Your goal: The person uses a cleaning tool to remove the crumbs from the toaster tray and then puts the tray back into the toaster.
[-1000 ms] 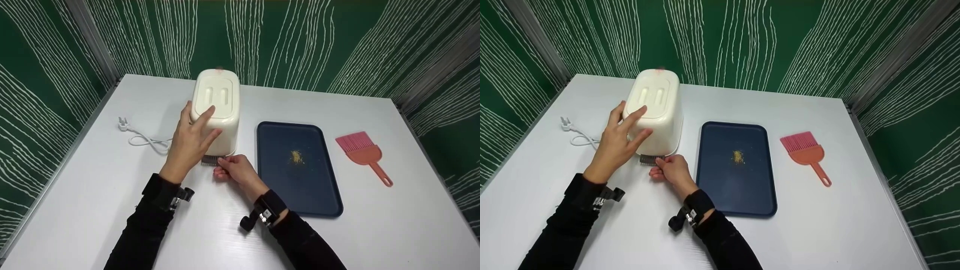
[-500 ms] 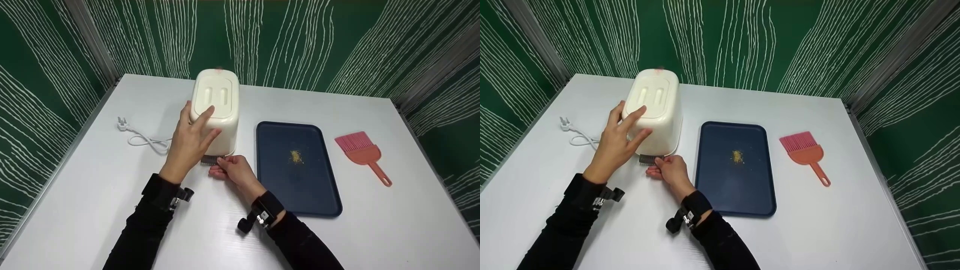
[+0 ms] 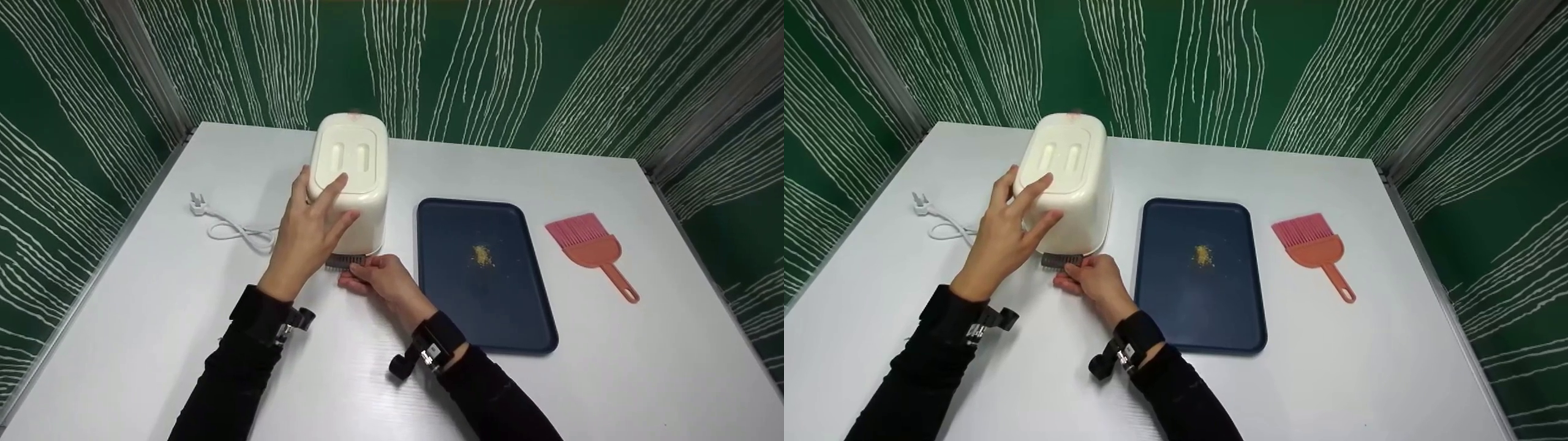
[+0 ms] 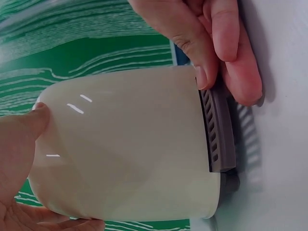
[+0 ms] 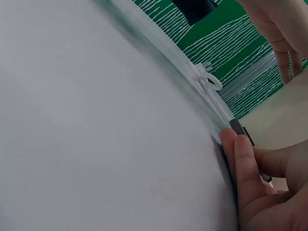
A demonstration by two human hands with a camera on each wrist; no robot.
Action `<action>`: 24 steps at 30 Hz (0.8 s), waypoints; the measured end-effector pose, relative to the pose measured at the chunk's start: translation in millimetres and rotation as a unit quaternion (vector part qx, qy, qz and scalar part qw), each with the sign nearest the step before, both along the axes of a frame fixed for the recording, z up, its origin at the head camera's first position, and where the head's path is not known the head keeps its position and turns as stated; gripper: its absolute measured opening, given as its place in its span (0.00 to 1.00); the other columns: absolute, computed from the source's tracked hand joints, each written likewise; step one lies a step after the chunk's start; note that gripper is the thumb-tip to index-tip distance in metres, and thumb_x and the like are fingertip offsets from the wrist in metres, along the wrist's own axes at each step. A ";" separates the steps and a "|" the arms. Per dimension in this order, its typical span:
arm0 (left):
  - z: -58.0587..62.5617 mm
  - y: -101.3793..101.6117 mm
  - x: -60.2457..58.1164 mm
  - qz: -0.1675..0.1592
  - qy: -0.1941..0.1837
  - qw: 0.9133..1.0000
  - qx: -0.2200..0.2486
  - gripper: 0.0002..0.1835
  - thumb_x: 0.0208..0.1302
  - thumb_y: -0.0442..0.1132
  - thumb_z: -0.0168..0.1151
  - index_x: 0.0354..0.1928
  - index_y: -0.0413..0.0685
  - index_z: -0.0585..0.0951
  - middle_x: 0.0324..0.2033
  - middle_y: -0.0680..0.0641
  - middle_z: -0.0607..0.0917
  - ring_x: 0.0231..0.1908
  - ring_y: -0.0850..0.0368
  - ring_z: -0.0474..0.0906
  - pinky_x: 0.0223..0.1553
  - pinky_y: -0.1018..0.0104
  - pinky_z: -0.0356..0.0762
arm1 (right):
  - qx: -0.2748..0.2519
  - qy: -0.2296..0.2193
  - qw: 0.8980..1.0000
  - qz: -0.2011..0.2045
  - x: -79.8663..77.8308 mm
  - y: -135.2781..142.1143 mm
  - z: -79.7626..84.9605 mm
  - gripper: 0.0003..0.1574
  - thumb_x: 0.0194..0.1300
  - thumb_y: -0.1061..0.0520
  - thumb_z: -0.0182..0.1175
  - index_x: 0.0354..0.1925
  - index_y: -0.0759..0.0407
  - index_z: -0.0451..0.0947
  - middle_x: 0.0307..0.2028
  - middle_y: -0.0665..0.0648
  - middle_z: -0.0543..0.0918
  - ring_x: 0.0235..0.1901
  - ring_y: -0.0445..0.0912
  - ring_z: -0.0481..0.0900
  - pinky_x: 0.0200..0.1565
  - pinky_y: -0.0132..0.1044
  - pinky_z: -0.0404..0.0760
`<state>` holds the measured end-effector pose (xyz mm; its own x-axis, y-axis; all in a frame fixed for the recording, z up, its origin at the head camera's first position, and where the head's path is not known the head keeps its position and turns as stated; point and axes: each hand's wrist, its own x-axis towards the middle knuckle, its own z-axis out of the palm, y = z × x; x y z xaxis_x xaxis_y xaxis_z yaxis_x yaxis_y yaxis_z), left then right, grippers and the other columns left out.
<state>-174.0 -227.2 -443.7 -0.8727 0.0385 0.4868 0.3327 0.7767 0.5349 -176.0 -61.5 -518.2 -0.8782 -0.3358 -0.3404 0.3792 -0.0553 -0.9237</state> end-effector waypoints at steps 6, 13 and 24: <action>0.3 0.6 0.1 0.004 -0.002 1.000 -0.004 0.33 0.75 0.61 0.65 0.78 0.61 0.75 0.80 0.25 0.57 0.77 0.25 0.63 0.71 0.34 0.74 | -0.009 -0.002 1.000 -0.004 0.5 -2.1 0.1 0.11 0.80 0.69 0.56 0.49 0.80 0.79 0.29 0.56 0.90 0.31 0.39 0.90 0.38 0.25 0.87; -0.4 -0.4 -0.4 0.005 0.008 1.000 -0.007 0.33 0.75 0.61 0.65 0.77 0.61 0.75 0.80 0.26 0.59 0.76 0.25 0.66 0.68 0.34 0.76 | -0.011 -0.005 1.000 -0.020 1.7 -4.2 0.3 0.10 0.80 0.69 0.55 0.49 0.78 0.78 0.30 0.58 0.91 0.32 0.40 0.91 0.39 0.26 0.88; -0.8 -1.3 -0.4 0.005 0.015 1.000 -0.014 0.33 0.74 0.60 0.65 0.76 0.61 0.76 0.79 0.24 0.59 0.75 0.23 0.67 0.66 0.33 0.78 | -0.011 -0.008 0.999 -0.036 2.5 -7.2 1.0 0.07 0.79 0.70 0.56 0.43 0.74 0.80 0.37 0.70 0.92 0.32 0.41 0.91 0.42 0.28 0.89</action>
<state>-174.4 -228.5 -444.5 -0.8585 0.0432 0.5109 0.3398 0.7941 0.5039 -173.5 -68.7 -517.2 -0.8949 -0.2801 -0.3475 0.3881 -0.1039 -0.9157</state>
